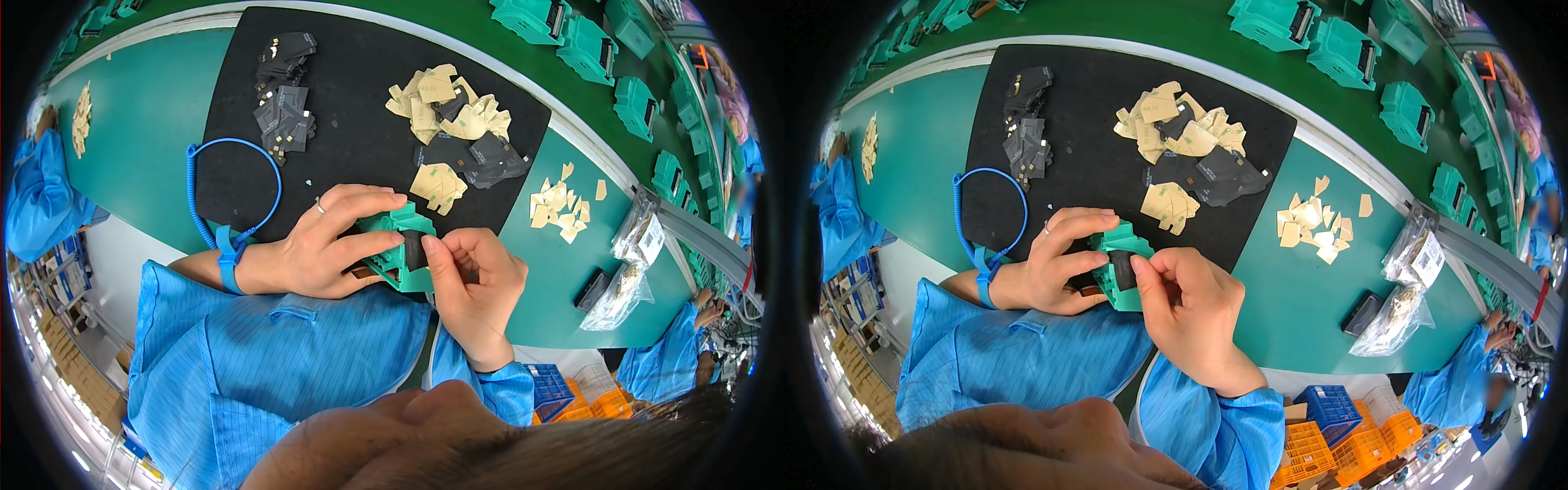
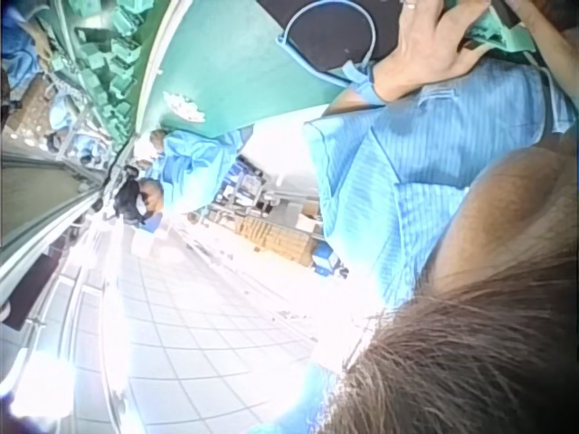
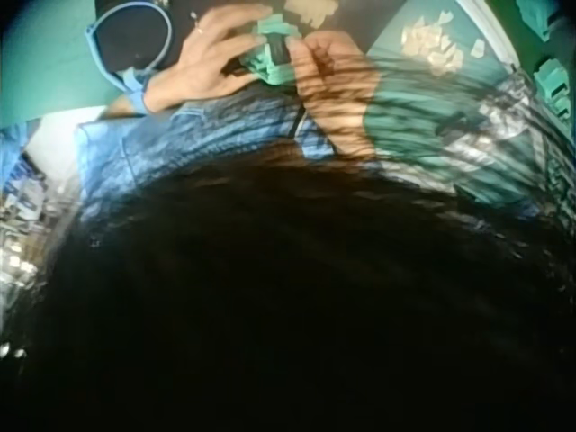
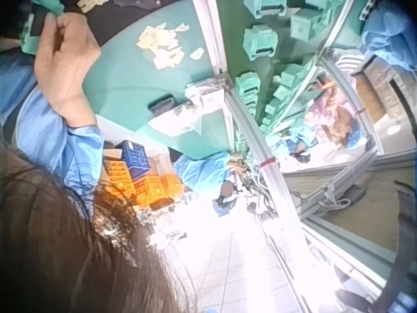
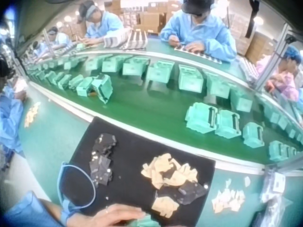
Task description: Manually assemble plastic and electronic components on a production line.
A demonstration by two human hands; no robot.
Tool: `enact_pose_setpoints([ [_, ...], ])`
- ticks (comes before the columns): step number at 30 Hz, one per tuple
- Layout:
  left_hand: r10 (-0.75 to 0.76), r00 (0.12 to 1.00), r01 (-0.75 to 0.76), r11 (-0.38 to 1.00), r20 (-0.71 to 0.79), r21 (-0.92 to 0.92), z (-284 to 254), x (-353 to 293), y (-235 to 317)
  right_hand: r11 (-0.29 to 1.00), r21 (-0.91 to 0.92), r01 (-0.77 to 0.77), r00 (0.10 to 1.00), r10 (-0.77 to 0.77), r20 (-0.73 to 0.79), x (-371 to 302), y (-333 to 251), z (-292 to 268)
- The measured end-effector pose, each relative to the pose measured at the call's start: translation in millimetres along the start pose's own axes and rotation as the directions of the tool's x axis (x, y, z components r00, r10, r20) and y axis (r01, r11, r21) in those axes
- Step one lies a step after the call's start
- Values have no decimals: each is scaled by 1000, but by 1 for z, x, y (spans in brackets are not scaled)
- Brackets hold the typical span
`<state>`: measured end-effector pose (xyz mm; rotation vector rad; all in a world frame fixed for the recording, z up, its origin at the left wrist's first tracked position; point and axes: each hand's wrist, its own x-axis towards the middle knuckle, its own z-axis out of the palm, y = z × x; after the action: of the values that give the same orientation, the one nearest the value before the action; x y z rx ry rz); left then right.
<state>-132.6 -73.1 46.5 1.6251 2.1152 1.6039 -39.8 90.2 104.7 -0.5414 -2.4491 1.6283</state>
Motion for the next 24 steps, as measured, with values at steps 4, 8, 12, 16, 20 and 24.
enact_pose_setpoints([
  [4,5,1000,-5,1000,0,-10,0,0,-1,1000,-19,15,1000,-15,14,0,-1,-1],
  [8,5,1000,-5,1000,3,-13,1,1,-1,1000,-14,18,1000,-17,21,1,1,-1],
  [12,5,1000,-5,1000,-1,-5,0,1,-1,1000,-12,8,1000,-8,27,0,2,-1],
  [16,-4,1000,4,1000,0,-2,-1,0,1,997,-60,55,998,-53,31,-1,2,1],
  [20,-11,1000,11,1000,10,10,-4,3,1,873,-451,184,981,-192,29,0,2,5],
  [24,-46,986,32,995,158,91,-13,12,4,852,-506,135,979,-194,-65,-2,15,2],
])
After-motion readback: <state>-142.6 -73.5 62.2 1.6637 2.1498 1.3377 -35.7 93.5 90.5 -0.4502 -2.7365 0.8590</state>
